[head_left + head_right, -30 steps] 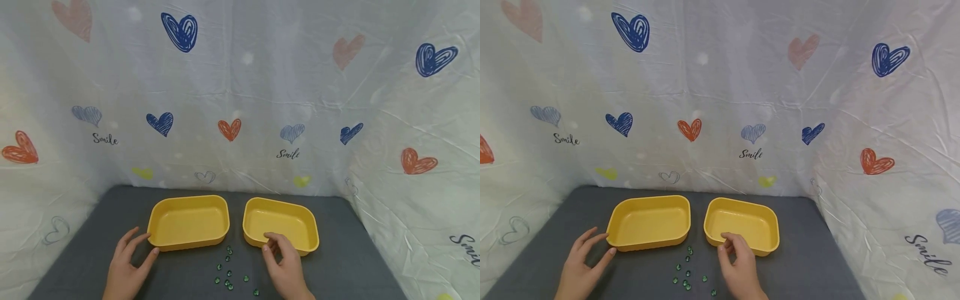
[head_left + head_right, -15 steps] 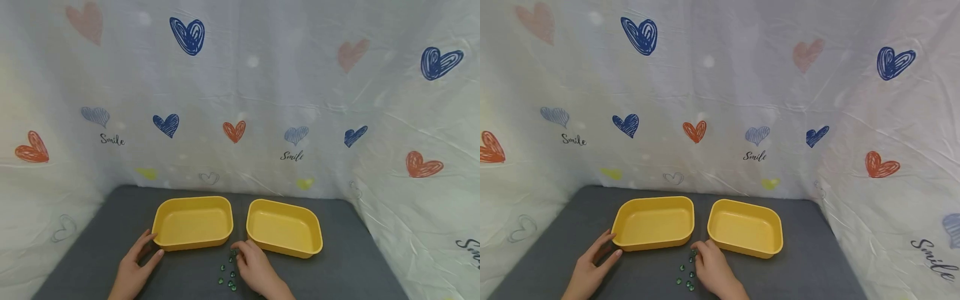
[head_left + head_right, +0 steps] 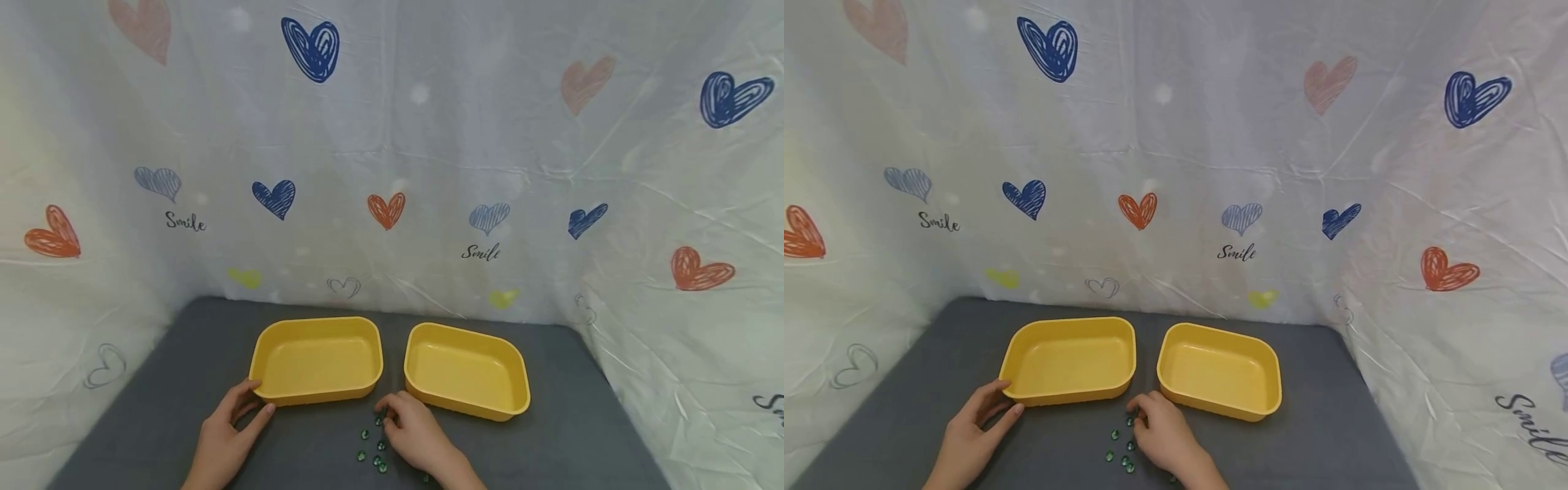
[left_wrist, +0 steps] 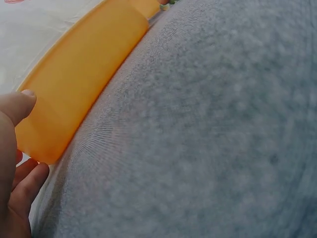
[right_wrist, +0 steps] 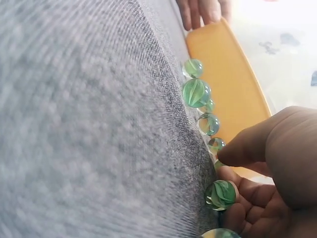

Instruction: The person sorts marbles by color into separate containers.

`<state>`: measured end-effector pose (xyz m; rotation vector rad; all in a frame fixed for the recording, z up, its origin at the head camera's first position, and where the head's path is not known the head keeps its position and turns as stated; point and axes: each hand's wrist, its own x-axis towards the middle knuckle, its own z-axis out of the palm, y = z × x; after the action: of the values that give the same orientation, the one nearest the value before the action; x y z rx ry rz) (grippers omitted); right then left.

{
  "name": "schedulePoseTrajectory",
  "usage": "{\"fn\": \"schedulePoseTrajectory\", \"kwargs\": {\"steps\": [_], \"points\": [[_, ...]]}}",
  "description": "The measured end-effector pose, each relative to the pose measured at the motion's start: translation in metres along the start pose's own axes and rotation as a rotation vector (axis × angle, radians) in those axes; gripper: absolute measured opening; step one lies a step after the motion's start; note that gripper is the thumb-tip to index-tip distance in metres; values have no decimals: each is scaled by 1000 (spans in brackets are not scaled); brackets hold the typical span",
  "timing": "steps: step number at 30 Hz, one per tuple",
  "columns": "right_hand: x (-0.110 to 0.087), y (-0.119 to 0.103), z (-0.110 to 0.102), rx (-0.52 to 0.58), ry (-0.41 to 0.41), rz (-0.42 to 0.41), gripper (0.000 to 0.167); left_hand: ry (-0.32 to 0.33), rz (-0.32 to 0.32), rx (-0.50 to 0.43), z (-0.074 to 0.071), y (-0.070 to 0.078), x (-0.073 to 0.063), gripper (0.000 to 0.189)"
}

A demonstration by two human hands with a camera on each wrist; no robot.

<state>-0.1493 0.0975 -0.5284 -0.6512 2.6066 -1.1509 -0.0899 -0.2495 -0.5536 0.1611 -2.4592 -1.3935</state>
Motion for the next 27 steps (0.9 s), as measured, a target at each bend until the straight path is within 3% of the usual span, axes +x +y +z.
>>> {"fn": "schedulePoseTrajectory", "kwargs": {"steps": [5,13,21,27], "points": [[1,2,1,16,10,23,16,9,0,12,1,0,-1,56],[3,7,1,16,50,1,19,53,68,57,3,-1,-3,45],[3,7,3,19,66,-14,14,21,82,99,-1,-1,-5,43],[2,8,3,27,55,1,12,45,130,118,1,-1,-4,41]]}}
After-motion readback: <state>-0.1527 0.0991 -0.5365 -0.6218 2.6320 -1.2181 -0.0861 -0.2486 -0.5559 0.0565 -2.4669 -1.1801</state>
